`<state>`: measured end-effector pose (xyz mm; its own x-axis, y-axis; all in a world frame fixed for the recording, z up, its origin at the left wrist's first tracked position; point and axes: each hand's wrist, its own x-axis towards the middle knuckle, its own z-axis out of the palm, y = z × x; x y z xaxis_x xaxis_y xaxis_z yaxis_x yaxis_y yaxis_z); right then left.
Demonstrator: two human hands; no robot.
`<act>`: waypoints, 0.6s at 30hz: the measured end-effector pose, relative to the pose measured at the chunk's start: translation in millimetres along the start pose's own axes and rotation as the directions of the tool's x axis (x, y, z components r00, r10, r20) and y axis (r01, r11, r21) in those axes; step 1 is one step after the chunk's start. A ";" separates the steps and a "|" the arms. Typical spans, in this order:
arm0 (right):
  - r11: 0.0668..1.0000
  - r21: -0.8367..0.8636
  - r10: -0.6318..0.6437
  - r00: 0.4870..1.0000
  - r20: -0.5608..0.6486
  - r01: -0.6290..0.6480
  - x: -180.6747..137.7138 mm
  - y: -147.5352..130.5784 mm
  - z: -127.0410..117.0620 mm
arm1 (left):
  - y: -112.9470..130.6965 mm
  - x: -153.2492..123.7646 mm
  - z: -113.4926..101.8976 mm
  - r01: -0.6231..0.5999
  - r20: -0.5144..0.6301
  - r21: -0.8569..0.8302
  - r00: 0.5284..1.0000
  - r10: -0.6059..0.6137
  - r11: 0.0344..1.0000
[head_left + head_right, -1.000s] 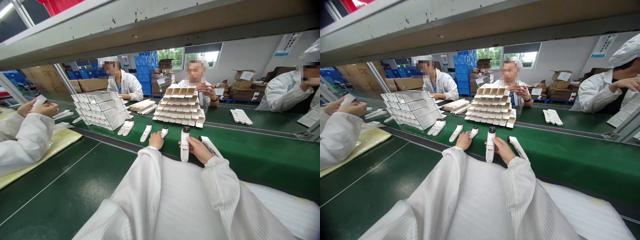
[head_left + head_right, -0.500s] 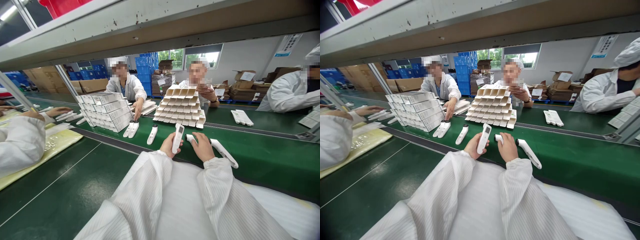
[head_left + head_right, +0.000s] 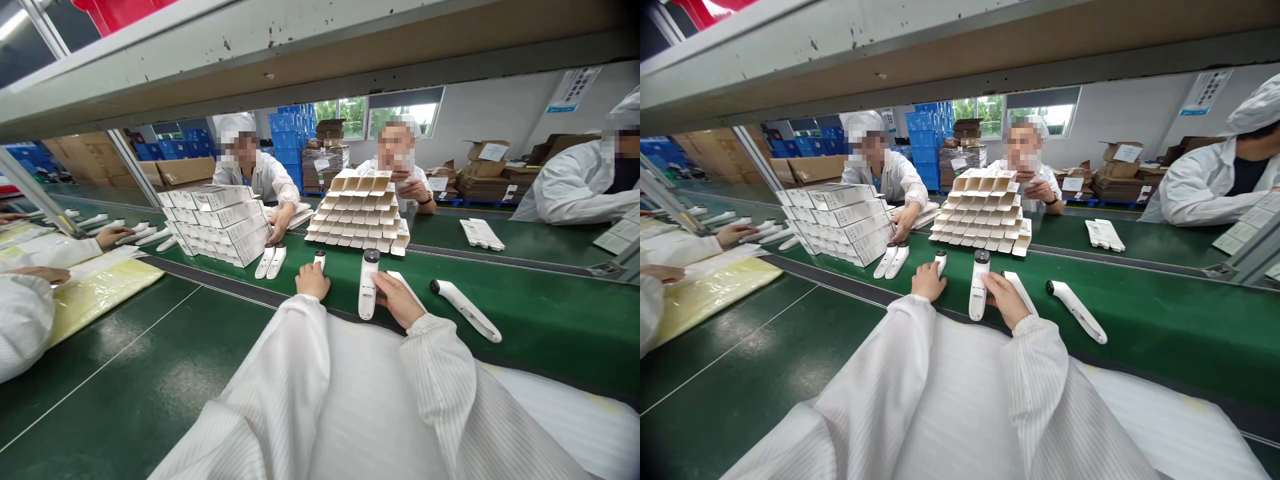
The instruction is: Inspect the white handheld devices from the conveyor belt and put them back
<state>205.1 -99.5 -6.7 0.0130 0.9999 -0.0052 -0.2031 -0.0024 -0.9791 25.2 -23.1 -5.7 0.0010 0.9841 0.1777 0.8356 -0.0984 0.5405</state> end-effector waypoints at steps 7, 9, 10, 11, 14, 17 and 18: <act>0.991 -0.069 0.111 0.993 -0.035 -0.114 6.7 5.9 0.3 | -2.4 5.5 3.7 0.247 0.257 -0.573 0.960 -0.114 0.782; 0.972 -0.190 0.119 0.988 -0.103 -0.137 10.2 9.3 -4.0 | 6.8 0.5 3.8 0.430 0.438 -0.792 0.895 -0.088 0.432; 0.944 -0.295 0.105 0.983 -0.148 -0.145 12.1 10.9 -7.0 | 11.8 -2.6 3.5 0.514 0.522 -0.814 0.851 -0.046 0.270; 0.894 -0.421 0.074 0.979 -0.192 -0.150 13.8 12.3 -10.3 | 16.8 -5.8 3.0 0.577 0.584 -0.803 0.812 0.000 0.149; 0.661 -0.740 -0.102 0.962 -0.252 -0.124 17.4 14.5 -18.4 | 30.5 -15.2 3.1 0.649 0.649 -0.760 0.759 0.052 0.021; 0.562 -0.826 -0.331 0.925 -0.184 0.037 17.6 13.6 -17.1 | 40.5 -23.7 7.1 0.648 0.648 -0.761 0.762 0.002 0.036; 0.578 -0.809 -0.388 0.908 -0.155 0.109 17.1 13.0 -14.3 | 42.9 -26.4 9.4 0.648 0.648 -0.761 0.762 -0.006 0.041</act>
<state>216.7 -82.6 -22.4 0.2425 0.9070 0.3442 0.6756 0.0967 -0.7309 66.2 -52.0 5.1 0.3519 0.8460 -0.4007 -0.3834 0.5208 0.7628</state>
